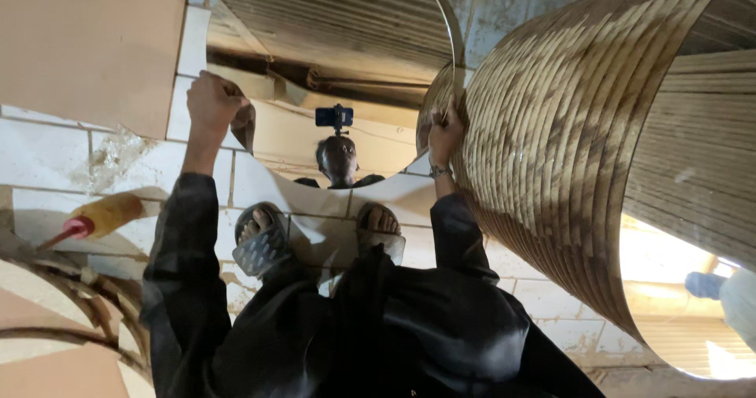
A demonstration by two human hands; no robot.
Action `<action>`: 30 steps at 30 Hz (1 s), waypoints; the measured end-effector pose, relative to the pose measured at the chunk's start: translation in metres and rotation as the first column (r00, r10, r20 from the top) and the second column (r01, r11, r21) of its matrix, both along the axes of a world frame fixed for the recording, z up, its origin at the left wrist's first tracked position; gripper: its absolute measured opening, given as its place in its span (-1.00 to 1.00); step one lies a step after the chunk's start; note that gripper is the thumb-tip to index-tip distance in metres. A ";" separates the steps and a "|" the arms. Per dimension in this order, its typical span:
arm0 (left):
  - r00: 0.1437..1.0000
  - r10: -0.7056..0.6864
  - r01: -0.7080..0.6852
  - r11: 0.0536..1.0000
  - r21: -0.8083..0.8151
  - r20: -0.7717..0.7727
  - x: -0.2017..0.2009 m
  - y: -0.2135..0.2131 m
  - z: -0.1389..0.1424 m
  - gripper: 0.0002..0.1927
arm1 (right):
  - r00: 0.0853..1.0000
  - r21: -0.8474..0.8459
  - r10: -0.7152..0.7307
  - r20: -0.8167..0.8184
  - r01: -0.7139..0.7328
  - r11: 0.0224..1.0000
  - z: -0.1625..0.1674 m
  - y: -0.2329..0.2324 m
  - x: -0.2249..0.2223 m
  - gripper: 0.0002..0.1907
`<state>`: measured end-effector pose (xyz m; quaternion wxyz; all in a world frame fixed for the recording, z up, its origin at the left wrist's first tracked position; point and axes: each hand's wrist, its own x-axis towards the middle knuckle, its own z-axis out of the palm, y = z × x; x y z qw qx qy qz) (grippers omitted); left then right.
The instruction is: The person applies glue from a bottle onto the back of a round mirror and then presses it onto a square wooden board. The person repeats this process for a second mirror, applying glue and attaching it to another board.
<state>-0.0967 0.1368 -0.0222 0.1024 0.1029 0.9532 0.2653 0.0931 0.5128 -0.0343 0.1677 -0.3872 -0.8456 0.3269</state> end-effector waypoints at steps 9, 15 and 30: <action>0.999 -0.027 0.021 0.988 0.155 0.032 0.002 0.005 0.001 -0.81 | 0.978 -0.222 -0.059 -0.199 0.014 0.975 0.008 -0.005 -0.003 -0.40; 0.994 -0.051 0.059 0.995 0.085 -0.092 -0.003 0.011 0.000 -0.80 | 0.898 0.048 0.176 -0.404 -0.172 0.984 0.009 -0.001 -0.006 -0.37; 0.987 0.148 -0.116 0.929 0.352 -0.066 0.031 0.003 0.020 -0.32 | 0.960 -0.320 -0.041 -0.278 -0.052 0.946 -0.003 -0.071 0.033 -0.28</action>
